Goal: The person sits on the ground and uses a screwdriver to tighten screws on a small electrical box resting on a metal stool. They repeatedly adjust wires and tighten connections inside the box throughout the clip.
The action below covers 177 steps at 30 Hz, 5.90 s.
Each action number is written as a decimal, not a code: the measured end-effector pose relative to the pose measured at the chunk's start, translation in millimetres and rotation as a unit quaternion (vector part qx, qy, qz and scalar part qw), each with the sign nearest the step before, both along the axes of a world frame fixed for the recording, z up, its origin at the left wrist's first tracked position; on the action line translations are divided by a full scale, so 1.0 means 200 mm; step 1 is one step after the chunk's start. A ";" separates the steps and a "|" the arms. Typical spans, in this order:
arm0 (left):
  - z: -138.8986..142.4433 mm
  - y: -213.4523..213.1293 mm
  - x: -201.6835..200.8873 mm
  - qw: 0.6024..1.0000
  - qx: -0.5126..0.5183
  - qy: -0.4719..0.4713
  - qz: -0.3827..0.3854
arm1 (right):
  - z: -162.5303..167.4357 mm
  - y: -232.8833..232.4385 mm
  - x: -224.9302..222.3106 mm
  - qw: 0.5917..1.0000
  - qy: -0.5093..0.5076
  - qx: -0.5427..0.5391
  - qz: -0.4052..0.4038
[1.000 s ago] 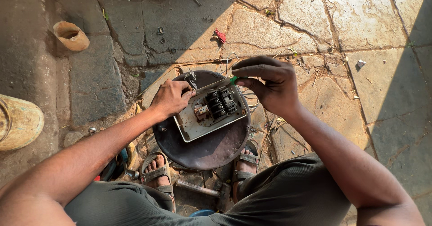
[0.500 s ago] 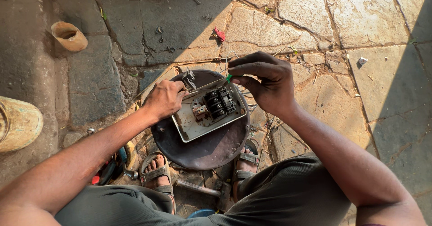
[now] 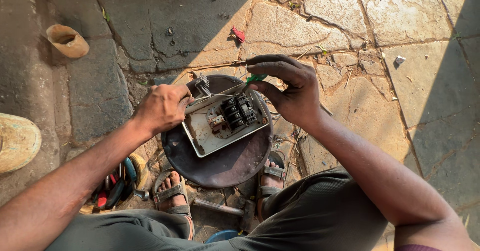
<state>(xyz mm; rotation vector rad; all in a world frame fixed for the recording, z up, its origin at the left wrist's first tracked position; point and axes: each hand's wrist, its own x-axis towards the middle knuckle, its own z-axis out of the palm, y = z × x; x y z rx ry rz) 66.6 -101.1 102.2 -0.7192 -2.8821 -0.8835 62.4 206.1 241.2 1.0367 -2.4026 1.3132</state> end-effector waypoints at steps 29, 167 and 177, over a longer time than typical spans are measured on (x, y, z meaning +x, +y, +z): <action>0.23 0.11 0.05 0.887 -0.062 0.377 -0.261 | -0.02 -0.01 -0.03 0.999 -0.035 -0.014 0.002; 0.02 -0.16 0.19 0.872 -0.296 -0.351 0.169 | -0.07 0.03 0.07 0.996 -0.082 -0.036 0.006; 0.04 -0.04 0.25 0.905 -0.215 -0.364 0.048 | 0.09 0.08 0.15 0.998 -0.057 -0.030 -0.014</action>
